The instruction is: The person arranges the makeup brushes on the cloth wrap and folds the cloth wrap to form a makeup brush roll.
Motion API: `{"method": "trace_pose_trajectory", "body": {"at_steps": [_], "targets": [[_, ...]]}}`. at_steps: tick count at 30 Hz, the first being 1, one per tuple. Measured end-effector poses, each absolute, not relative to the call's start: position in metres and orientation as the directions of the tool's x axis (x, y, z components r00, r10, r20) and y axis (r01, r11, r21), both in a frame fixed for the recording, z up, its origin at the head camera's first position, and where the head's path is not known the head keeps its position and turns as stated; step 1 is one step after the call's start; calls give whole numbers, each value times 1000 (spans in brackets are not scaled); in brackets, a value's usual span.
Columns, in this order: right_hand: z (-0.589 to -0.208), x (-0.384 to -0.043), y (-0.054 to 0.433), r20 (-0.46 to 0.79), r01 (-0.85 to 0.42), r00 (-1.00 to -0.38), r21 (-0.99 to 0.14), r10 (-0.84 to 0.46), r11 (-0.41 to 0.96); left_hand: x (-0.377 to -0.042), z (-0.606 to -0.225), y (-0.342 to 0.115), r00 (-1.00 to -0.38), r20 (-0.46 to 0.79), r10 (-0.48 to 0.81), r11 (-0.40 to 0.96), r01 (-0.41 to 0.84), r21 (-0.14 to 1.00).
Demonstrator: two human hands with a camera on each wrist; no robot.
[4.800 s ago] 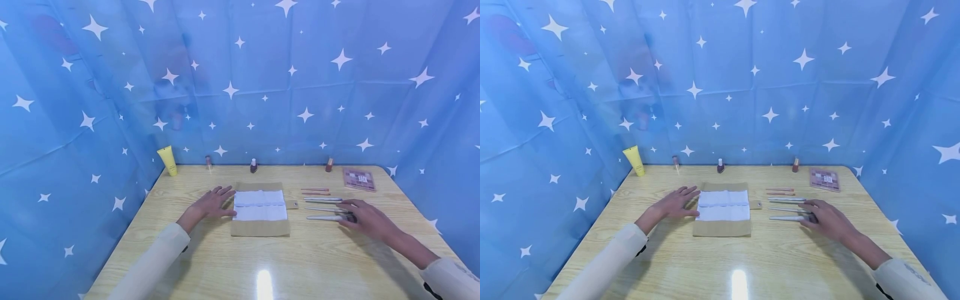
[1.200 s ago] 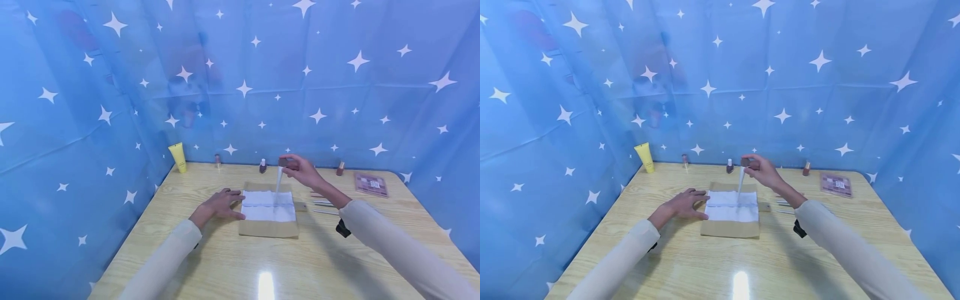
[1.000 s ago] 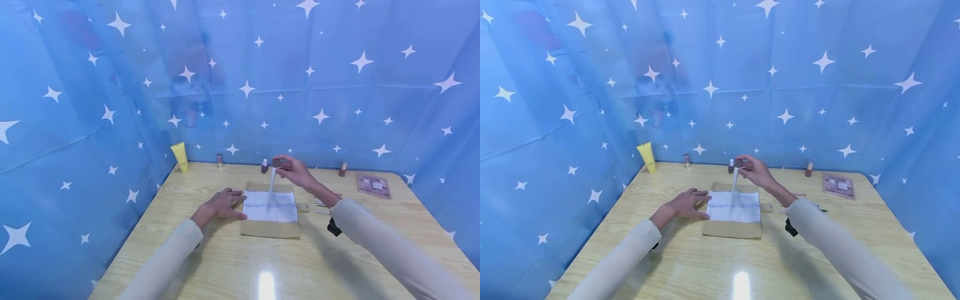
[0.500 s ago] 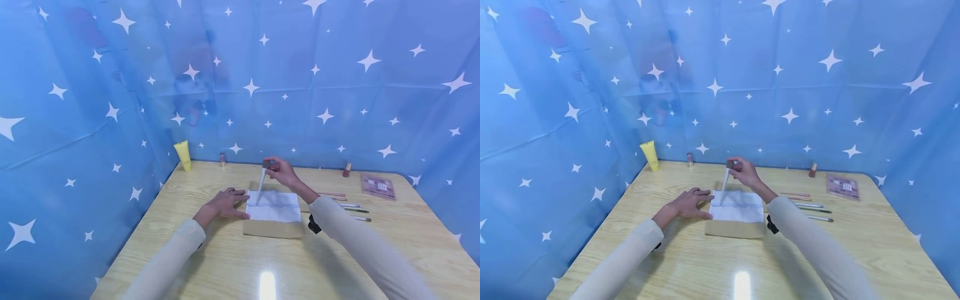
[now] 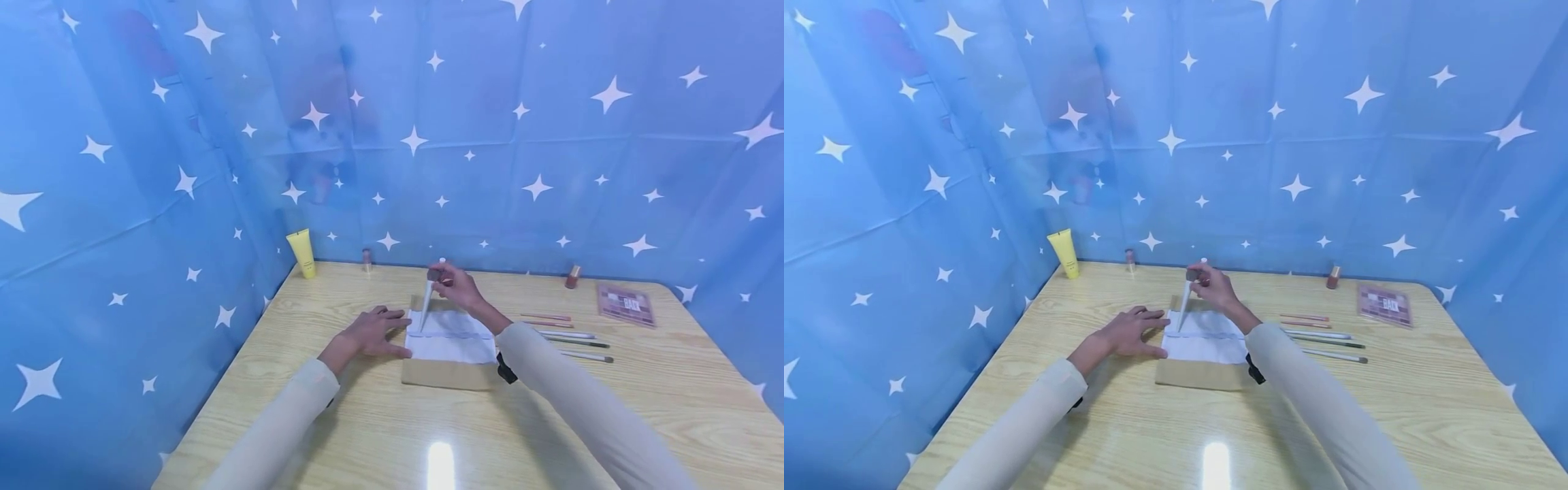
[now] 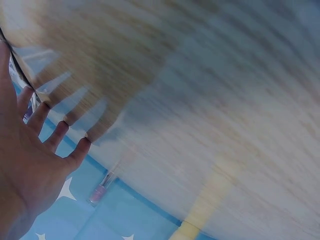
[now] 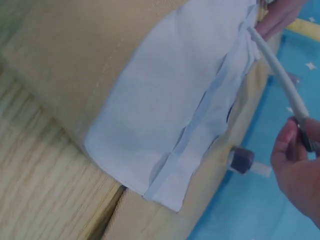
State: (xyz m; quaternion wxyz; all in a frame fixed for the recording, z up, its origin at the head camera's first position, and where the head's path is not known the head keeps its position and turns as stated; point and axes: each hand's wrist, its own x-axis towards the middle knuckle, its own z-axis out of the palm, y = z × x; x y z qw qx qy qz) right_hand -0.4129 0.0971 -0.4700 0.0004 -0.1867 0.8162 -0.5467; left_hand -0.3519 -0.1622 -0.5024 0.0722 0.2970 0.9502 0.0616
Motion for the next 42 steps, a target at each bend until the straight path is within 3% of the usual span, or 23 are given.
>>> {"method": "trace_pose_trajectory", "body": {"at_steps": [12,25,42], "targets": [[-476,-413,92,116,-303,-904,-854,-412,424,-351,-503,-164,-813,-105,572,818,556,148],[-483,-405,84,-83,-208,-861,-844,-502,495,-347,-499,-165,-803,-116,585,809,566,159],[-490,-391,88,-35,-356,-784,-793,-620,495,-347,-498,-165,-805,-124,580,812,559,168]]}}
